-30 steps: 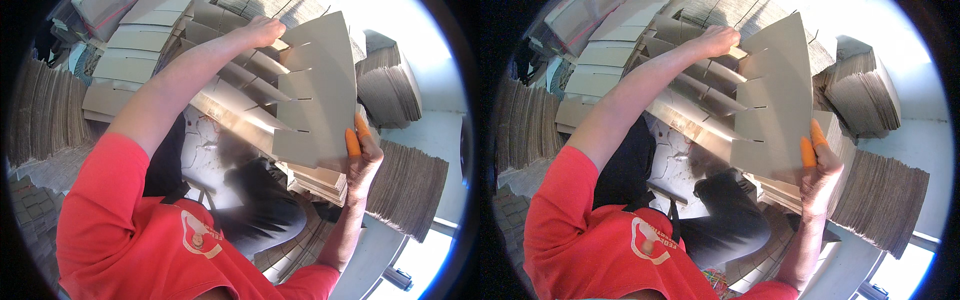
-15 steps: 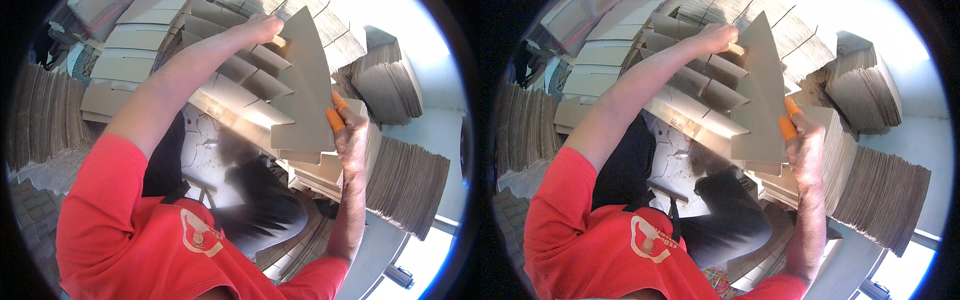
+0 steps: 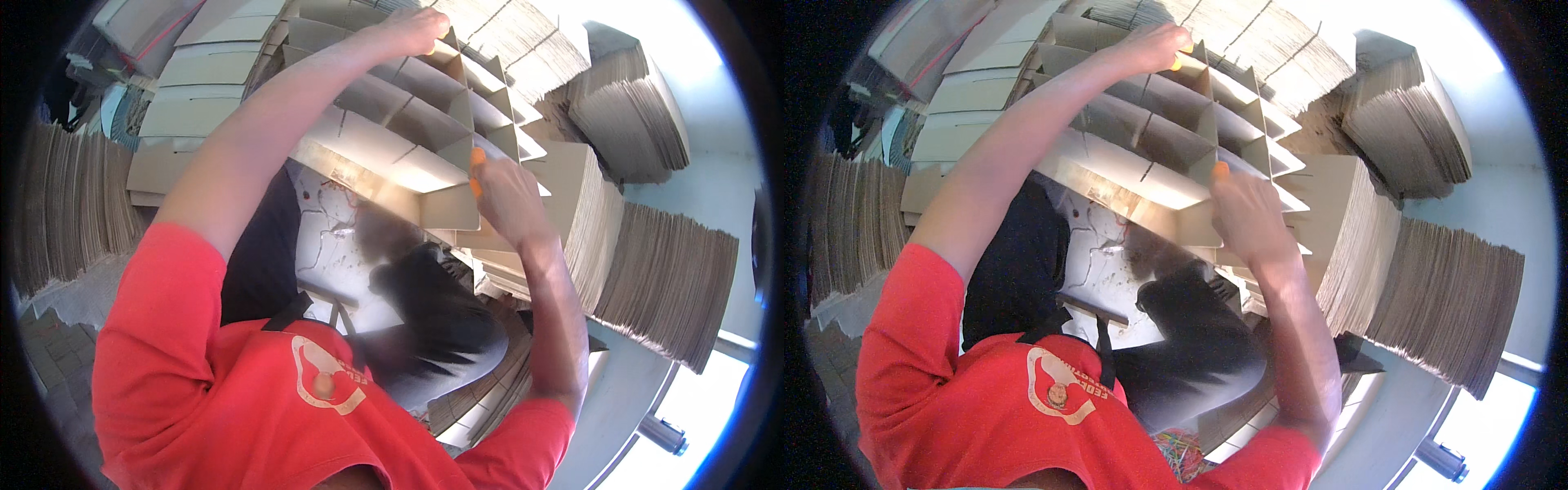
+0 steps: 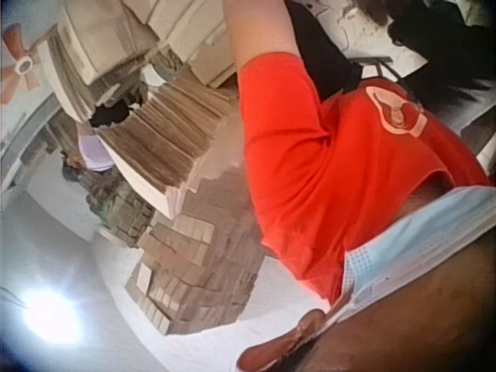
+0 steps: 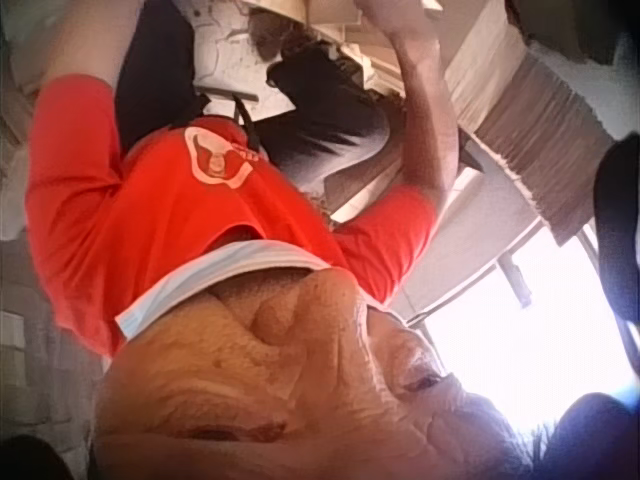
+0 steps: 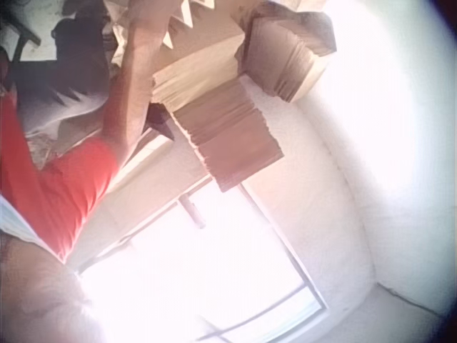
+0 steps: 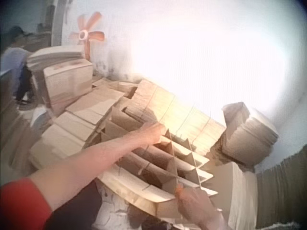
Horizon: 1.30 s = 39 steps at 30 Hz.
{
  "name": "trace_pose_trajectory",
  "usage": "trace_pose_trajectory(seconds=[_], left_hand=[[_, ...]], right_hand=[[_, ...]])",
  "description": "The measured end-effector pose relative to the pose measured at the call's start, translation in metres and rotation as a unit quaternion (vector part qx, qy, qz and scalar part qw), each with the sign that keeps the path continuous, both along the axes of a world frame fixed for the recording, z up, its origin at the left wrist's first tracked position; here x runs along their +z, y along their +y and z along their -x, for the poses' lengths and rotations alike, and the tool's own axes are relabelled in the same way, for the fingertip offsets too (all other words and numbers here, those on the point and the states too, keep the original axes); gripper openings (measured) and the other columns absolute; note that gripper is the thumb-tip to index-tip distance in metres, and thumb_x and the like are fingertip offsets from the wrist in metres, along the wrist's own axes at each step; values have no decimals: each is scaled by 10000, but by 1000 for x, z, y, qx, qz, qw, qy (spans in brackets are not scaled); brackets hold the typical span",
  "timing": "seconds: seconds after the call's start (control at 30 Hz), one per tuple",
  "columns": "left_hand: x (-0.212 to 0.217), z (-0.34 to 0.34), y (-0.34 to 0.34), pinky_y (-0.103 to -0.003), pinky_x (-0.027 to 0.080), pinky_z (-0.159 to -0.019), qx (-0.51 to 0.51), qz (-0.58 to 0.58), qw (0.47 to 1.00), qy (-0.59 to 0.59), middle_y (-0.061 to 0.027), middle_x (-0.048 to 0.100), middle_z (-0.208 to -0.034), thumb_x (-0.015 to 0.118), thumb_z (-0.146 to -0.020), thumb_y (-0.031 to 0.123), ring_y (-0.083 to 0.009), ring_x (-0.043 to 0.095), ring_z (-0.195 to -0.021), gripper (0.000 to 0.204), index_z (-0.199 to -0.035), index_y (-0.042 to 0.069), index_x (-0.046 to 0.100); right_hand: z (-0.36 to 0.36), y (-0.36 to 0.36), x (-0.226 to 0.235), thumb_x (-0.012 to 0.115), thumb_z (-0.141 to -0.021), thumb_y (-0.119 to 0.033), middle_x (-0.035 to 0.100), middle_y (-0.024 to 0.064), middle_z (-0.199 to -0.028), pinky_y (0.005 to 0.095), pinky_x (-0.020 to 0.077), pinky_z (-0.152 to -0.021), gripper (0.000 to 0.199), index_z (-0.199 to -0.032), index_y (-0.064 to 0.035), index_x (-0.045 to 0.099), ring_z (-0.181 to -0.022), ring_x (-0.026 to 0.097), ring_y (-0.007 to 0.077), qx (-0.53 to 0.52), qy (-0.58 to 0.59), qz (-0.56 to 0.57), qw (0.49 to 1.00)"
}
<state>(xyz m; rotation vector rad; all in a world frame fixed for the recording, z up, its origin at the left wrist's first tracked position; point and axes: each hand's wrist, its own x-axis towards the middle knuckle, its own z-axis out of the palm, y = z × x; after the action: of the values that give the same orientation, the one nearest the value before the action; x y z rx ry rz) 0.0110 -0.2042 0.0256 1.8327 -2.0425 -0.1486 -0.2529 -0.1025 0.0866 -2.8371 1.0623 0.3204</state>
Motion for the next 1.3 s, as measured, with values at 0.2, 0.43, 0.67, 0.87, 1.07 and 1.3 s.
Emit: trace_pose_trajectory(seconds=[0.2, 0.43, 0.67, 0.87, 1.07, 1.3], left_hand=[[28, 0, 48, -437, 491, -867, -38, 152, 987, 44, -173, 654, -1122, 658, -849, 133, -346, 619, -1043, 351, -1188, 52, 618], [31, 10, 178, -339, 522, -804, 6, 313, 929, 200, -108, 696, -1044, 736, -802, 64, -261, 652, -936, 368, -1164, 65, 667], [4, 18, 210, -334, 527, -807, 55, 240, 937, 248, -104, 702, -1024, 730, -800, 48, -243, 661, -927, 295, -1093, 64, 699], [-1, 10, 217, -333, 525, -803, 71, 224, 942, 238, -96, 703, -1011, 725, -804, 57, -235, 658, -940, 263, -1066, 70, 709], [1, 14, 215, -341, 521, -819, 60, 232, 946, 220, -119, 704, -1019, 748, -778, 47, -254, 662, -947, 298, -1074, 50, 709], [-5, 15, 206, -363, 521, -840, 8, 194, 961, 195, -100, 705, -1035, 772, -773, 147, -269, 646, -986, 312, -1065, 63, 704]], right_hand=[[22, -18, 25, 588, -828, -17, 674, 205, -965, 421, 522, -819, 220, -1021, -20, 692, -938, 667, 328, -100, -158, -115, 976], [160, -9, -37, 688, -858, -204, 592, 201, -1050, 448, 508, -846, 385, -1157, 0, 557, -1053, 574, 355, -408, 15, 275, 870], [203, -21, -60, 745, -814, -230, 639, 204, -963, 464, 509, -770, 327, -1000, -13, 586, -902, 631, 378, -395, -63, 256, 880], [195, -17, -44, 716, -836, -242, 672, 191, -851, 466, 495, -699, 226, -908, -56, 611, -790, 655, 373, -469, -135, 234, 841], [212, -14, -11, 706, -852, -190, 683, 181, -881, 426, 535, -646, 163, -911, -51, 645, -719, 674, 360, -399, -187, 379, 814], [141, 6, 113, 717, -865, -93, 721, 141, -1036, 282, 584, -660, 308, -1138, 39, 667, -780, 693, 149, -268, -412, 433, 756]])
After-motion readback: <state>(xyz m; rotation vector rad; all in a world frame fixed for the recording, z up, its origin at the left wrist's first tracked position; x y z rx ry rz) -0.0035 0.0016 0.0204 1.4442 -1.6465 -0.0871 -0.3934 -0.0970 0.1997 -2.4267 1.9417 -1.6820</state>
